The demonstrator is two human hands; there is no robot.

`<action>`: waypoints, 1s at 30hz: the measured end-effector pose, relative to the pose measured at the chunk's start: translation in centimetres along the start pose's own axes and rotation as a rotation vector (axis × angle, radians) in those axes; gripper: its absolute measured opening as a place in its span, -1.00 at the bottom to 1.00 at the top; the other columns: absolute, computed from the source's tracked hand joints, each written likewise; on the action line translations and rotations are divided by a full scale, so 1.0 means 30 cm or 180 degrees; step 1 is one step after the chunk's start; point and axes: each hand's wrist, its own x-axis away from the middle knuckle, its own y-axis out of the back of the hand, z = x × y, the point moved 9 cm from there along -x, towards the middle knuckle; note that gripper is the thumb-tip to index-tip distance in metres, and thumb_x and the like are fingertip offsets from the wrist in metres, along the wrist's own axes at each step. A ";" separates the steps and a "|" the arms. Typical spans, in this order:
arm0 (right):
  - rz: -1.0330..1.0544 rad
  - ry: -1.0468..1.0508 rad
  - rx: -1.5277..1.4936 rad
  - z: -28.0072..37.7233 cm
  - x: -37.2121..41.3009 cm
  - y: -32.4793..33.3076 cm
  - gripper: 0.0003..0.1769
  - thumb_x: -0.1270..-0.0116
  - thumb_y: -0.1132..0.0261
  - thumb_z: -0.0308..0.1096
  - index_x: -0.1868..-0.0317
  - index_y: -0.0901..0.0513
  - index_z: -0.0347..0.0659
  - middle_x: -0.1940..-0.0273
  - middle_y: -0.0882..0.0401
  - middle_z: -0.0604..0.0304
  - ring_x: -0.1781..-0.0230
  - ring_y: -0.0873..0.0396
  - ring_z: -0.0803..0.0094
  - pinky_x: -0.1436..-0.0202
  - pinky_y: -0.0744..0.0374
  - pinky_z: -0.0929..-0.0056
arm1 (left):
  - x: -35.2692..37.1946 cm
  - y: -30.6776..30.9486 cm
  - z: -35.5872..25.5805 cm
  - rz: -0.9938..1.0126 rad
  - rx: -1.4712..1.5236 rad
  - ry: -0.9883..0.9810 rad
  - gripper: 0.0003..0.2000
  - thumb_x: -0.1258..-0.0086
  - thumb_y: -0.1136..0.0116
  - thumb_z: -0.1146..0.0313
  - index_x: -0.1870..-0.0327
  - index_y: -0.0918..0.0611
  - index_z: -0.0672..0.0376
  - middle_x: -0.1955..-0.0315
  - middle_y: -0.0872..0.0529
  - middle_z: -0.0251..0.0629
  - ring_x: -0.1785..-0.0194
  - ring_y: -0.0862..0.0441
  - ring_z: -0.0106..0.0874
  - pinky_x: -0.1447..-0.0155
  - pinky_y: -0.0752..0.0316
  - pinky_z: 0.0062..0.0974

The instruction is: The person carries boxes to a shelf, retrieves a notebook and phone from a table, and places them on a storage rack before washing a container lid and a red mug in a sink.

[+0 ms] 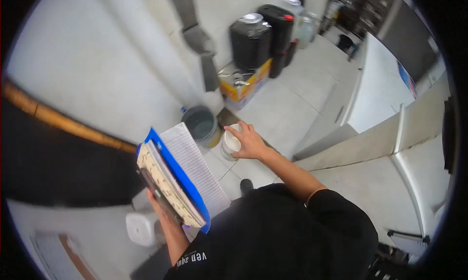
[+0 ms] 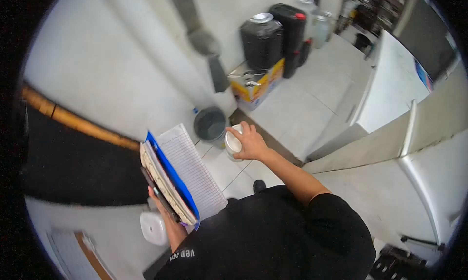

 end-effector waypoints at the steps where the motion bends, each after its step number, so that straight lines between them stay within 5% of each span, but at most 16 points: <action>1: -0.0087 -0.0159 0.0027 -0.117 -0.051 0.102 0.07 0.28 -0.50 -0.12 -0.38 -0.27 0.28 -0.24 -0.16 -0.22 -0.11 -0.30 -0.21 -0.11 -0.50 0.01 | -0.109 -0.185 0.078 0.0436 0.0091 0.0437 -0.31 -0.31 0.10 -0.27 -0.27 -0.43 0.09 0.03 -0.64 -0.17 0.10 -0.65 -0.26 0.04 -0.62 -0.30; 6: -0.0906 -0.1358 0.0043 -0.813 -0.283 0.557 0.06 0.28 -0.49 -0.11 -0.38 -0.28 0.27 -0.23 -0.20 -0.24 -0.10 -0.32 -0.19 -0.09 -0.51 0.03 | -0.577 -1.021 0.512 0.1117 -0.0397 0.1289 -0.35 -0.30 0.01 -0.21 -0.23 -0.46 0.14 0.12 -0.69 -0.12 0.25 -0.72 -0.30 0.26 -0.71 -0.34; 7: -0.1109 -0.1558 0.0098 -0.956 -0.305 0.651 0.05 0.27 -0.49 -0.10 -0.38 -0.28 0.27 -0.24 -0.20 -0.25 -0.11 -0.32 -0.19 -0.09 -0.52 0.02 | -0.664 -1.186 0.628 0.1609 -0.0340 0.1561 -0.37 -0.31 -0.02 -0.18 -0.21 -0.47 0.16 0.13 -0.69 -0.13 0.24 -0.72 -0.31 0.24 -0.72 -0.34; 15: -0.1368 -0.2673 0.0580 -1.735 -0.599 1.309 0.04 0.26 -0.48 -0.06 -0.37 -0.29 0.24 -0.26 -0.17 -0.29 -0.12 -0.30 -0.21 -0.08 -0.53 0.02 | -1.339 -2.357 1.183 0.2068 -0.1048 0.2436 -0.33 -0.22 -0.15 -0.18 -0.20 -0.48 0.17 0.09 -0.67 -0.09 0.18 -0.71 -0.26 0.14 -0.70 -0.27; 16: -0.1258 -0.2883 0.0640 -1.787 -0.604 1.403 0.03 0.26 -0.48 -0.06 -0.37 -0.30 0.24 -0.26 -0.16 -0.28 -0.11 -0.30 -0.21 -0.07 -0.54 0.02 | -1.341 -2.536 1.178 0.1845 -0.1232 0.2627 -0.33 -0.20 -0.18 -0.15 -0.21 -0.47 0.17 0.05 -0.66 -0.06 0.13 -0.70 -0.23 0.10 -0.69 -0.25; 17: -0.1319 -0.3061 0.0706 -1.825 -0.589 1.527 0.03 0.26 -0.48 -0.06 -0.37 -0.30 0.24 -0.26 -0.16 -0.28 -0.11 -0.30 -0.21 -0.07 -0.54 0.02 | -1.364 -2.730 1.229 0.2409 -0.1042 0.2848 -0.34 -0.22 -0.14 -0.15 -0.22 -0.47 0.16 0.02 -0.65 -0.06 0.12 -0.70 -0.23 0.09 -0.68 -0.25; 19: -0.1358 -0.3339 0.0581 -1.851 -0.500 1.703 0.03 0.26 -0.48 -0.05 -0.36 -0.30 0.25 -0.25 -0.16 -0.26 -0.10 -0.30 -0.21 -0.08 -0.52 -0.01 | -1.361 -2.995 1.337 0.2471 -0.1009 0.3108 -0.33 -0.22 -0.12 -0.18 -0.22 -0.47 0.16 0.01 -0.65 -0.07 0.11 -0.70 -0.23 0.08 -0.68 -0.25; 21: -0.1612 -0.3703 0.0577 -1.862 -0.378 1.830 0.03 0.26 -0.48 -0.05 -0.36 -0.30 0.25 -0.25 -0.16 -0.25 -0.10 -0.30 -0.21 -0.08 -0.52 -0.03 | -1.318 -3.196 1.415 0.2318 -0.1663 0.2840 -0.34 -0.23 -0.13 -0.19 -0.22 -0.48 0.12 0.06 -0.67 -0.19 0.14 -0.68 -0.29 0.09 -0.65 -0.30; 23: -0.1952 -0.4087 0.0592 -1.812 -0.194 1.958 0.03 0.26 -0.48 -0.05 -0.37 -0.30 0.25 -0.24 -0.16 -0.24 -0.10 -0.30 -0.22 -0.08 -0.51 -0.05 | -1.221 -3.412 1.527 0.3159 -0.1862 0.2250 -0.29 -0.20 -0.10 -0.21 -0.28 -0.40 0.10 -0.06 -0.59 -0.19 0.02 -0.62 -0.25 -0.01 -0.59 -0.31; 25: -0.2378 -0.4128 0.0491 -1.761 -0.073 2.049 0.04 0.26 -0.49 -0.08 -0.37 -0.29 0.25 -0.24 -0.18 -0.20 -0.11 -0.29 -0.20 -0.10 -0.49 -0.04 | -1.119 -3.474 1.648 0.3151 -0.1401 0.3198 -0.33 -0.25 -0.04 -0.19 -0.29 -0.40 0.08 -0.01 -0.60 -0.20 0.01 -0.62 -0.30 0.00 -0.60 -0.33; 27: -0.2638 -0.4511 0.0410 -1.685 0.028 2.133 0.03 0.26 -0.50 -0.09 -0.36 -0.30 0.24 -0.24 -0.17 -0.19 -0.12 -0.28 -0.19 -0.11 -0.49 -0.02 | -0.985 -3.636 1.723 0.3490 -0.2069 0.2349 -0.40 -0.30 0.01 -0.17 -0.22 -0.45 0.08 0.09 -0.64 -0.25 0.11 -0.65 -0.37 0.05 -0.62 -0.37; 29: -0.2630 -0.4449 0.0346 -1.709 0.065 2.237 0.03 0.26 -0.50 -0.11 -0.36 -0.31 0.24 -0.25 -0.17 -0.17 -0.14 -0.27 -0.17 -0.13 -0.48 0.00 | -0.992 -3.655 1.899 0.3198 -0.2082 0.2927 -0.46 -0.34 0.08 -0.18 -0.06 -0.51 0.11 0.27 -0.62 -0.30 0.27 -0.61 -0.42 0.20 -0.56 -0.46; 30: -0.2824 -0.4567 0.0446 -1.714 0.080 2.279 0.02 0.27 -0.51 -0.12 -0.35 -0.32 0.22 -0.25 -0.17 -0.17 -0.15 -0.27 -0.16 -0.13 -0.48 0.01 | -0.963 -3.756 1.968 0.3581 -0.2004 0.2462 -0.41 -0.30 0.05 -0.23 -0.06 -0.51 0.12 0.26 -0.61 -0.28 0.24 -0.59 -0.42 0.20 -0.54 -0.47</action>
